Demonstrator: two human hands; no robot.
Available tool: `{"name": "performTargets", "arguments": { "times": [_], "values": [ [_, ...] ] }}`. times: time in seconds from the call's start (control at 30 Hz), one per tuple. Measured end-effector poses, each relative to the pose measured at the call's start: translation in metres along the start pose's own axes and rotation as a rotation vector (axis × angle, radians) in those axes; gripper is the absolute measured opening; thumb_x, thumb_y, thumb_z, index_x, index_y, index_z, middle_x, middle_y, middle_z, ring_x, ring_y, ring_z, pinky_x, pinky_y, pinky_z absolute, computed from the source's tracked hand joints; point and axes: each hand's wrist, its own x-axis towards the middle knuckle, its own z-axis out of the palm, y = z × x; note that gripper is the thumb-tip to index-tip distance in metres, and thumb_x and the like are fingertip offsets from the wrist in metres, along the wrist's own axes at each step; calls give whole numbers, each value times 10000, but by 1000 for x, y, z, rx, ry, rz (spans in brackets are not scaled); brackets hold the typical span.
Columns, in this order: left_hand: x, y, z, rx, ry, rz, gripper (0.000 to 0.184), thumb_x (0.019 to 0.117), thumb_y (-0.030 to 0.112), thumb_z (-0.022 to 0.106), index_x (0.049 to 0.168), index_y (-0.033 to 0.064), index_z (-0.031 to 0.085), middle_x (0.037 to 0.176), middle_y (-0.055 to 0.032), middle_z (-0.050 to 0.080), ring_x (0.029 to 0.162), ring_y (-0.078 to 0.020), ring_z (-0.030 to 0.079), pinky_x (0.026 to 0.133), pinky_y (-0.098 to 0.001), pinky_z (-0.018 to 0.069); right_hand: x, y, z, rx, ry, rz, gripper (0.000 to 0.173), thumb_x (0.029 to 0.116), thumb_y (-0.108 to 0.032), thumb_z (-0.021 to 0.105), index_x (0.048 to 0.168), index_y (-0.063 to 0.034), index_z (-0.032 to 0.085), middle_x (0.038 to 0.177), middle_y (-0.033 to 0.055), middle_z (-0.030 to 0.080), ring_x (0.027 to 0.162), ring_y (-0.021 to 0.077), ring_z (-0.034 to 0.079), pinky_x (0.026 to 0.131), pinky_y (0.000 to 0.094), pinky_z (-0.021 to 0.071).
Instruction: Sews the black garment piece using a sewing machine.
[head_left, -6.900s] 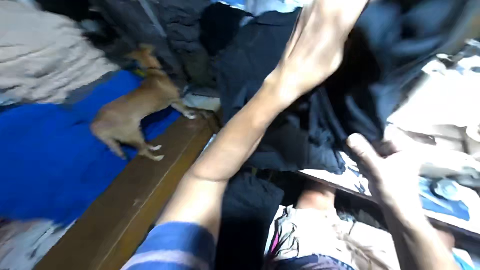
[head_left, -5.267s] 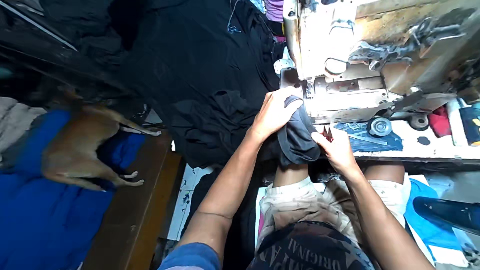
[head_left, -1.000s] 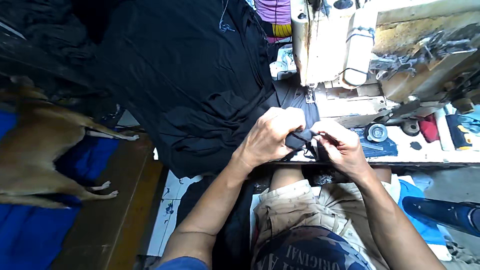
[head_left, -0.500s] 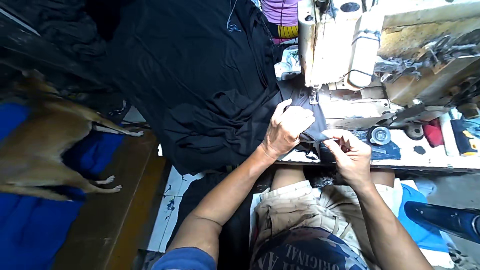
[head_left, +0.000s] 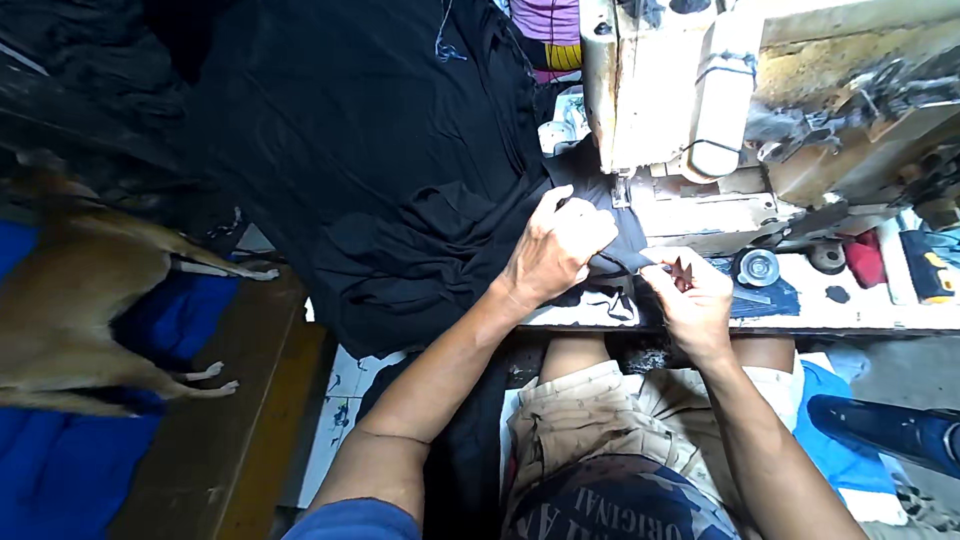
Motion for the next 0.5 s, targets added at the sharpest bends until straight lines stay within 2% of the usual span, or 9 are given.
{"name": "performTargets", "arguments": {
  "times": [0.1,0.2,0.3,0.4,0.43,0.5],
  "values": [
    [8,-19,2,13,-5,31,225,943,101,572,1070,128,755,1069,-58,749,1098,-251,682,1141,-548,390,14,5,7,-14,10,-52,152,937,-22,695,1088,-24,713,895,14,708,683,49,617,601,213,537],
    [13,-34,4,-3,2,43,223,926,94,564,1045,118,750,1027,-73,747,1059,-260,690,1138,-531,398,24,8,14,-54,33,-73,135,938,-42,712,1072,-44,707,926,12,711,731,49,636,638,215,548],
    [12,-34,3,-27,23,23,238,938,72,558,1054,120,760,1075,-67,746,1105,-249,677,1121,-482,426,31,12,18,-54,21,-79,170,952,-25,686,1122,-32,698,1006,39,723,807,81,669,706,246,578],
    [8,-28,-5,-161,-3,57,191,920,72,609,1007,109,775,1205,-63,719,1221,-245,616,1082,-444,449,35,16,19,-74,5,-113,165,970,-28,663,1133,-23,691,1031,52,723,874,94,692,773,268,601],
    [7,-27,-13,-188,-68,76,159,911,112,630,995,109,765,1252,-65,692,1263,-250,582,1089,-447,437,34,17,19,-76,-1,-127,166,974,-24,657,1136,-13,688,1042,59,723,899,102,697,796,278,605],
    [4,-28,-33,-154,-212,49,197,891,316,684,981,153,748,1341,-64,622,1336,-264,510,1117,-486,398,35,19,17,-81,-22,-148,166,979,-12,643,1140,-7,686,1073,66,725,944,116,704,835,294,608]
  ]
}}
